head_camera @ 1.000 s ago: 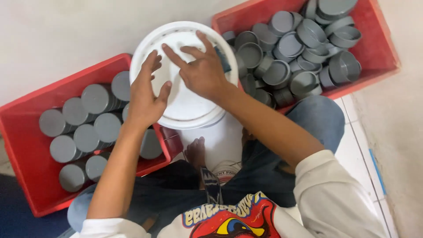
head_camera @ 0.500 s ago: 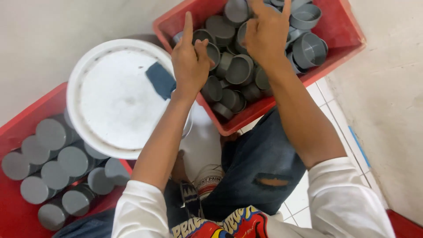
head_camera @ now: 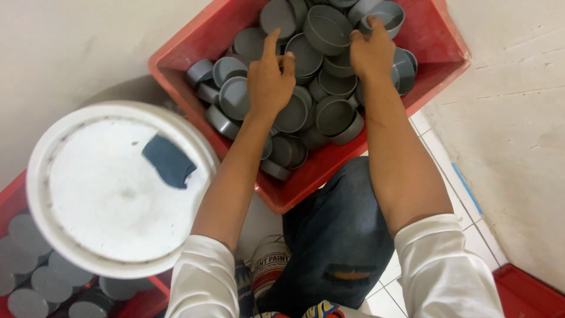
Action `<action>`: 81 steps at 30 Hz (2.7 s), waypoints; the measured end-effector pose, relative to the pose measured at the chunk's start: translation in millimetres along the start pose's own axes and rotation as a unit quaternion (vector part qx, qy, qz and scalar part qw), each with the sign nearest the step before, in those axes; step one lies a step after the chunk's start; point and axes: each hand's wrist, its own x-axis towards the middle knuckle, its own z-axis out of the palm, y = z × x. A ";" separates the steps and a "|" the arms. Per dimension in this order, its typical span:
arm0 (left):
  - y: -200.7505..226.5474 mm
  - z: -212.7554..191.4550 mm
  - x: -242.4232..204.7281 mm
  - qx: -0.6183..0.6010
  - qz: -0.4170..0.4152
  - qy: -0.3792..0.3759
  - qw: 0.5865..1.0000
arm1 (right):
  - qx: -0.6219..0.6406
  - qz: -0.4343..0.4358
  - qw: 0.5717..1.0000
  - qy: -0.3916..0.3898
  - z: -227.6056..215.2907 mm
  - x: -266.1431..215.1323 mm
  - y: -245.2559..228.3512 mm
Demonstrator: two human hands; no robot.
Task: Cleaning grey plastic caps using a sponge and placing them into a storage bin.
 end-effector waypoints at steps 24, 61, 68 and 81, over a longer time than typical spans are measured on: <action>-59.8 113.8 93.5 0.081 -0.003 -0.100 0.992 | 0.008 0.097 0.993 -0.066 29.1 33.0 11.0; 48.2 -155.2 -48.7 -0.089 -0.067 0.164 0.980 | 0.230 -0.308 0.920 -0.080 -17.1 -136.1 -148.7; 19.2 -206.6 -98.3 -0.035 -0.050 0.217 0.974 | 0.199 -0.305 0.920 -0.143 -8.5 -196.6 -182.7; -58.1 -294.5 -214.9 0.015 -0.128 0.328 0.936 | 0.013 -0.475 0.850 -0.227 67.3 -301.3 -193.8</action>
